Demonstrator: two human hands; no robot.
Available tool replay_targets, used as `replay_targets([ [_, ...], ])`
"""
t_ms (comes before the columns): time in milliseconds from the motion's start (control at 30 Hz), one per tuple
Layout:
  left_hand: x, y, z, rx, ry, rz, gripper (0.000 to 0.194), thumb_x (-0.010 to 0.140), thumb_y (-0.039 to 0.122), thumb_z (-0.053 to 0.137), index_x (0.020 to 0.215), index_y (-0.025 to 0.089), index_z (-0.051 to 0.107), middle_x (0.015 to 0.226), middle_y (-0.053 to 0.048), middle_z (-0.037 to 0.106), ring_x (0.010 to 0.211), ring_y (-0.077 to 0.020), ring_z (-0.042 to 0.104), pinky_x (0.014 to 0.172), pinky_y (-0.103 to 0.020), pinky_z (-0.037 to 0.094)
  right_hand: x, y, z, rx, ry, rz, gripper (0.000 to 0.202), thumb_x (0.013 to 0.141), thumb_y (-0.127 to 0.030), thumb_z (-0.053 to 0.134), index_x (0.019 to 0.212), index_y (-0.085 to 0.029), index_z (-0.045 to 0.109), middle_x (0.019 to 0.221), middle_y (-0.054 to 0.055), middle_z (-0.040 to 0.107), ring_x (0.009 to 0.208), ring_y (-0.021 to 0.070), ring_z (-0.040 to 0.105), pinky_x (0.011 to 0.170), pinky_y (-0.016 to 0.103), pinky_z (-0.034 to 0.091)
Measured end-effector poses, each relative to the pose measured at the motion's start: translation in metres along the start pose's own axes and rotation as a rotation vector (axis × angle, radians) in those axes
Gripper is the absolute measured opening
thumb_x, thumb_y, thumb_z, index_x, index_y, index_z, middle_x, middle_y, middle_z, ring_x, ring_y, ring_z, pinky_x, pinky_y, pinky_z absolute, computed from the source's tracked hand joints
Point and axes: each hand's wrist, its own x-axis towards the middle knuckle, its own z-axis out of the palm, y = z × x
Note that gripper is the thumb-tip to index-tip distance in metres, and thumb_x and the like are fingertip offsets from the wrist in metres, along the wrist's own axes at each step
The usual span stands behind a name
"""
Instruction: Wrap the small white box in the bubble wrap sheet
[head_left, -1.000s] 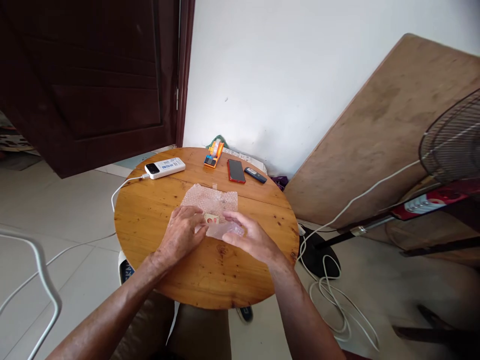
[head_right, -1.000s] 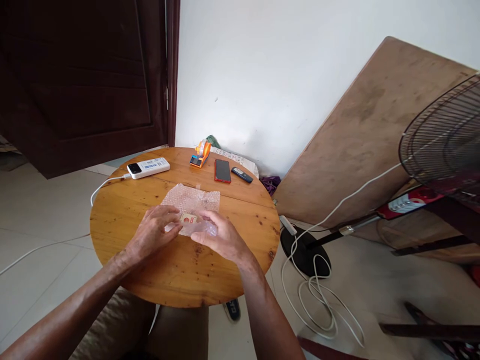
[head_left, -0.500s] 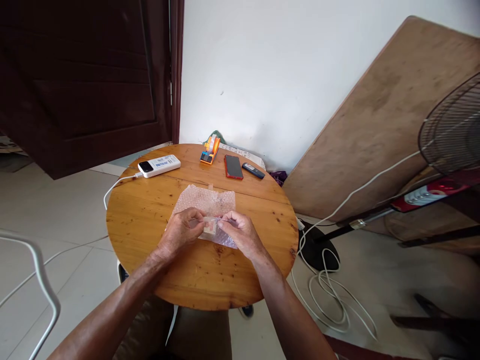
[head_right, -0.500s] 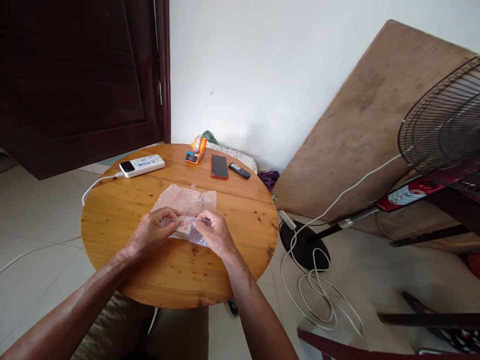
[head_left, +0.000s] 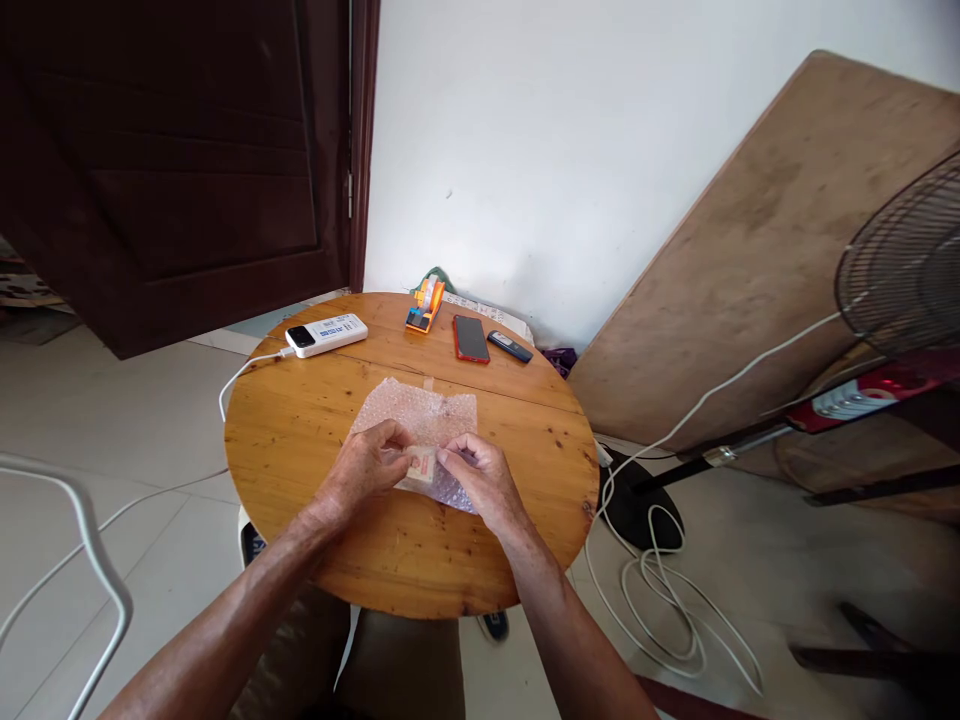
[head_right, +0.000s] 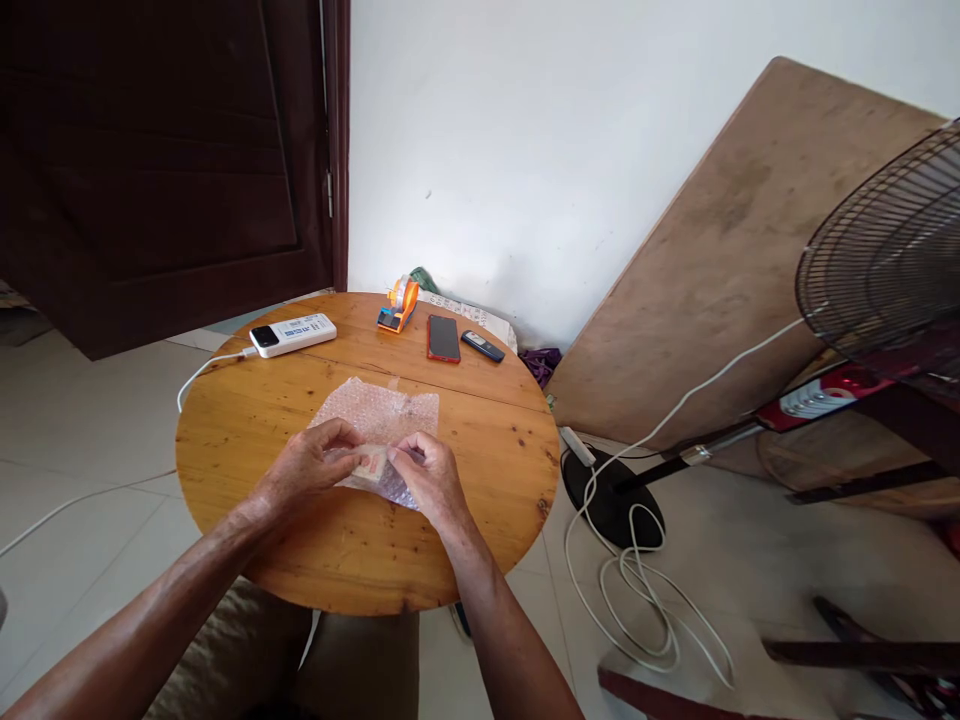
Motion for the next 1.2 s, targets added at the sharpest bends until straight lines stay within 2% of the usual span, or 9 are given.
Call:
replay_targets([
  [67,0.002,0.002,-0.002,-0.011,0.000,0.001,0.013,0.070,0.024,0.063,0.082,0.020,0.064,0.079,0.001,0.070,0.076,-0.0153,0.065,0.071,-0.025,0.049,-0.006,-0.004,-0.002,-0.178,0.112,-0.124,0.014,0.084,-0.032,0.057,0.080,-0.019,0.062,0.080,0.003,0.067,0.074,0.0179,0.061,0.068,0.029,0.047],
  [167,0.004,0.004,-0.003,-0.028,-0.002,0.014,0.013,0.069,0.023,0.063,0.082,0.020,0.064,0.080,0.000,0.071,0.078,-0.0155,0.066,0.074,-0.025,0.051,-0.025,-0.019,-0.001,-0.570,0.317,-0.430,0.012,0.089,-0.023,0.054,0.093,-0.020,0.064,0.101,0.008,0.068,0.096,0.0226,0.060,0.084,0.037,0.044],
  [233,0.004,0.002,-0.003,-0.019,0.000,0.018,0.012,0.070,0.023,0.062,0.082,0.020,0.064,0.080,0.001,0.071,0.078,-0.0158,0.066,0.075,-0.026,0.052,-0.040,-0.031,0.003,-0.767,0.332,-0.603,0.013,0.092,-0.018,0.053,0.092,-0.021,0.065,0.101,0.006,0.069,0.093,0.0216,0.059,0.084,0.038,0.040],
  [300,0.005,0.001,-0.002,0.000,0.007,0.019,0.013,0.070,0.023,0.061,0.083,0.020,0.065,0.080,0.000,0.071,0.079,-0.0163,0.067,0.075,-0.026,0.052,-0.050,-0.039,0.010,-0.854,0.252,-0.689,0.015,0.092,-0.016,0.053,0.099,-0.021,0.066,0.102,0.006,0.070,0.091,0.0213,0.059,0.083,0.038,0.040],
  [500,0.009,0.000,-0.002,0.074,-0.027,0.039,0.015,0.072,0.023,0.058,0.084,0.020,0.067,0.082,-0.001,0.073,0.081,-0.0174,0.068,0.076,-0.027,0.052,-0.045,-0.028,0.026,-0.955,-0.016,-0.608,0.033,0.092,-0.021,0.054,0.124,-0.011,0.058,0.123,0.013,0.064,0.109,0.0274,0.054,0.096,0.042,0.042],
  [667,0.008,-0.001,-0.021,0.169,-0.041,0.041,0.024,0.075,0.026,0.056,0.094,0.021,0.070,0.097,-0.004,0.076,0.092,-0.0210,0.070,0.084,-0.031,0.052,-0.040,-0.029,0.025,-0.999,-0.064,-0.530,0.032,0.092,-0.021,0.056,0.123,-0.015,0.058,0.122,0.012,0.063,0.103,0.0265,0.053,0.090,0.042,0.044],
  [833,0.001,-0.014,-0.042,0.283,0.017,-0.037,0.026,0.077,0.027,0.053,0.096,0.021,0.070,0.094,-0.004,0.075,0.090,-0.0216,0.069,0.082,-0.031,0.051,-0.038,-0.041,0.024,-1.062,-0.155,-0.477,0.032,0.093,-0.026,0.056,0.125,-0.022,0.056,0.122,0.010,0.060,0.101,0.0257,0.053,0.085,0.041,0.041],
  [1067,-0.022,-0.020,-0.048,0.588,0.164,-0.190,0.038,0.084,0.040,0.052,0.113,0.018,0.064,0.105,-0.010,0.070,0.091,-0.0274,0.067,0.077,-0.036,0.049,-0.028,-0.053,0.030,-1.192,-0.178,-0.502,0.030,0.091,-0.024,0.059,0.121,-0.025,0.058,0.101,0.009,0.060,0.092,0.0257,0.052,0.078,0.039,0.037],
  [1200,-0.029,-0.011,-0.049,0.626,0.087,-0.291,0.044,0.085,0.045,0.050,0.117,0.016,0.061,0.092,-0.009,0.072,0.087,-0.0304,0.067,0.075,-0.037,0.047,-0.026,-0.053,0.033,-1.251,-0.167,-0.529,0.022,0.091,-0.022,0.057,0.112,-0.022,0.060,0.097,0.010,0.059,0.090,0.0270,0.050,0.076,0.040,0.036],
])
